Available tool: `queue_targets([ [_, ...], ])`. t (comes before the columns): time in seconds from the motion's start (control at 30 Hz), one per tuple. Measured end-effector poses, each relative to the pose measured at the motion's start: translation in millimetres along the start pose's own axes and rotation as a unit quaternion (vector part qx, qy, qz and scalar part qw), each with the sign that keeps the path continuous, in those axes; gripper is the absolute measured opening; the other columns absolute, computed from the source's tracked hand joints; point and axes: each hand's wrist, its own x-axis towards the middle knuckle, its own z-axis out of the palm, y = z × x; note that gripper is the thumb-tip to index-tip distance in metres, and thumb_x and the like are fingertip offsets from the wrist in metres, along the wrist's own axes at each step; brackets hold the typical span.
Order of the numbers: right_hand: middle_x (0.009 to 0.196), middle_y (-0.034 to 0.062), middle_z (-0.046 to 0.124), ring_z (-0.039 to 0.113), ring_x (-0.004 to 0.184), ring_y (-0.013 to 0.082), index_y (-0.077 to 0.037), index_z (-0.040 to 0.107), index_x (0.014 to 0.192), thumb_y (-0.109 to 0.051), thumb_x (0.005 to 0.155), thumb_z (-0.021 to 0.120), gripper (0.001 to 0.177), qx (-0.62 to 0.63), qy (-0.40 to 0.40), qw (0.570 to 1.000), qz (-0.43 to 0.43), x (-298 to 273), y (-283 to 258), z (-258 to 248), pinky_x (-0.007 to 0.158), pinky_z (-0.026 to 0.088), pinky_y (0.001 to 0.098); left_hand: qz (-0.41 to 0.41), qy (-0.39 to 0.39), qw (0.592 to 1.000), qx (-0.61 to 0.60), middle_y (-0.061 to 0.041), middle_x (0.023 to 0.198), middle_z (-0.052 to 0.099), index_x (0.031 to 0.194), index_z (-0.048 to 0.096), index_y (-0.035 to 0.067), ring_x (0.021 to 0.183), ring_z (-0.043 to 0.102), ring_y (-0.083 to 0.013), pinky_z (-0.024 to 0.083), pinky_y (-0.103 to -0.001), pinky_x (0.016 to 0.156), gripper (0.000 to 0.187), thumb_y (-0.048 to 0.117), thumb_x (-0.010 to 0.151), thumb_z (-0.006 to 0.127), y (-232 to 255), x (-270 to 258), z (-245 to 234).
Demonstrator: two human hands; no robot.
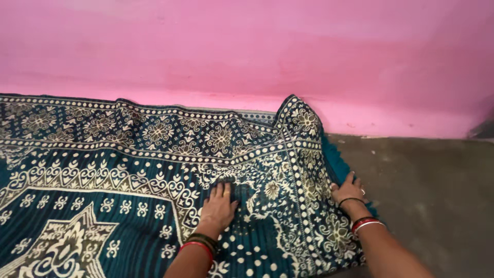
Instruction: The person folds a large patterned textile on the floor, then unpacks a stack of metal plates from a box and wipes each plate with a cloth. The textile is laid flat and smoothed, and the plates are handled one by one.
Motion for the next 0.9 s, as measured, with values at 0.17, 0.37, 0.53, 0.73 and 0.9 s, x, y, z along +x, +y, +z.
queue_targets([
  [0.17, 0.136, 0.024, 0.063, 0.062, 0.125, 0.0416, -0.002, 0.057, 0.137, -0.065, 0.079, 0.076, 0.087, 0.094, -0.079, 0.992, 0.006, 11.4, -15.3, -15.0, 0.109, 0.043, 0.0587, -0.064, -0.005, 0.998, -0.004, -0.013, 0.17, 0.011, 0.163, 0.007, 0.009, 0.155, 0.016, -0.0331, 0.025, -0.052, 0.122, 0.08, 0.052, 0.104, 0.039, 5.3, -5.3, 21.9],
  [0.37, 0.105, 0.031, 0.073, 0.071, 0.102, 0.0454, 0.001, 0.075, 0.105, -0.045, 0.077, 0.077, 0.055, 0.131, -0.048, 0.978, -0.153, 25.2, -16.3, -90.5, 0.087, 0.056, 0.0512, -0.107, -0.016, 0.994, -0.022, -0.008, 0.172, 0.007, 0.163, 0.008, 0.015, 0.158, 0.01, -0.0322, 0.019, -0.056, 0.124, 0.075, 0.056, 0.104, 0.03, -10.3, -12.8, 21.5],
  [0.53, 0.106, 0.0343, 0.071, 0.069, 0.102, 0.0507, 0.0, 0.075, 0.113, -0.041, 0.086, 0.071, 0.049, 0.142, 0.091, 0.982, -0.088, -13.4, 29.6, -131.9, 0.09, 0.055, 0.0565, -0.129, -0.055, 0.99, 0.0, -0.005, 0.173, 0.001, 0.165, 0.008, 0.029, 0.159, 0.007, -0.0303, 0.013, -0.067, 0.122, 0.07, 0.057, 0.104, 0.03, -34.3, -24.9, 17.8],
  [0.73, 0.134, 0.0308, 0.057, 0.058, 0.122, 0.0486, -0.003, 0.056, 0.134, -0.033, 0.078, 0.078, 0.067, -0.016, -0.038, 0.999, -0.008, -29.2, 58.3, -58.3, 0.102, 0.049, 0.0543, -0.159, -0.092, 0.982, 0.044, -0.007, 0.174, -0.007, 0.164, 0.007, 0.035, 0.16, -0.002, -0.0347, 0.013, -0.076, 0.117, 0.076, 0.065, 0.101, 0.036, -16.8, -27.6, 10.6],
  [0.9, 0.146, 0.0289, 0.056, 0.056, 0.133, 0.0471, -0.005, 0.049, 0.148, -0.03, 0.077, 0.075, 0.079, 0.012, -0.016, 0.997, -0.078, 13.3, 58.4, -28.9, 0.114, 0.047, 0.0518, -0.133, -0.076, 0.986, 0.068, -0.014, 0.173, -0.004, 0.165, 0.009, 0.035, 0.157, -0.002, -0.0467, 0.014, -0.075, 0.115, 0.079, 0.069, 0.1, 0.038, -11.4, -20.8, 7.9],
])
